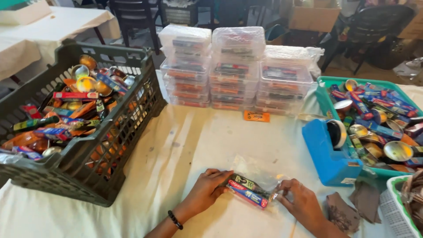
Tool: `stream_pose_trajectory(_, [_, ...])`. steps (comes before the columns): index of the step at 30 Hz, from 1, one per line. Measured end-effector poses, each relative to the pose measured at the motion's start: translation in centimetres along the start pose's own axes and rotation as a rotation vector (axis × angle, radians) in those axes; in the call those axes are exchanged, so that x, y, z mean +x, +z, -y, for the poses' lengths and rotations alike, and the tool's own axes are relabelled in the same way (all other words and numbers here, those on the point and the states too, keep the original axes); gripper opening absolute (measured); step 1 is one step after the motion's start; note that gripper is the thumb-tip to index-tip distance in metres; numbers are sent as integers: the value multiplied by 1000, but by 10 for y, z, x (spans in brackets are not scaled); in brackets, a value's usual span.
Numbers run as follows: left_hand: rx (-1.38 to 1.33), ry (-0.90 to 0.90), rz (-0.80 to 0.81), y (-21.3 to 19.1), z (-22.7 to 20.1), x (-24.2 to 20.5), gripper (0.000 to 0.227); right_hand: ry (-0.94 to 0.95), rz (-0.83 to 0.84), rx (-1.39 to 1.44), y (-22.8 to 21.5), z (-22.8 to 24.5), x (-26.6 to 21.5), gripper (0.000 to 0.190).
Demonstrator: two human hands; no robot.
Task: The person wipes small packaged items with a cloth, wraps them in plastic, and places them into a clear plastic container. They then wipe the container, close it, and stack it with others. The person repeats this process with additional items from a crate.
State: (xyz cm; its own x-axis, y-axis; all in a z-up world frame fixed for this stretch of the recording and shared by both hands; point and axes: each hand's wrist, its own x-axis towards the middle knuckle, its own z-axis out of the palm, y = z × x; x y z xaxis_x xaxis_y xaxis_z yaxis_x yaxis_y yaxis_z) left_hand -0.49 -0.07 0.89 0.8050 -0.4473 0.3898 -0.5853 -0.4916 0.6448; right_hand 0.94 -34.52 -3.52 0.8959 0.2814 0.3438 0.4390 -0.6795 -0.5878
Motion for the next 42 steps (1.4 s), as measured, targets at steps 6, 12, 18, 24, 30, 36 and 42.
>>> stream_pose_trajectory(6, [-79, -56, 5, 9, 10, -6, 57, 185, 92, -165, -13, 30, 20, 50])
stream_pose_trajectory(12, [287, 95, -17, -1, -36, -6, 68, 2, 64, -224, -32, 19, 27, 24])
stream_pose_trajectory(18, [387, 158, 109, 18, -27, -16, 64, 129, -73, -136, -40, 21, 75, 16])
stream_pose_trajectory(24, [334, 130, 135, 21, -23, -18, 65, -219, -40, -226, 4, -5, 163, 34])
stream_pose_trajectory(30, [314, 130, 119, 18, -26, -18, 63, -233, 32, -416, 55, -49, 225, 58])
stream_pose_trajectory(36, [318, 129, 138, 16, -26, -17, 63, -68, -8, -446, 27, -1, 187, 48])
stream_pose_trajectory(42, [314, 134, 147, 15, -26, -17, 62, -14, -103, -349, -11, -19, 98, 20])
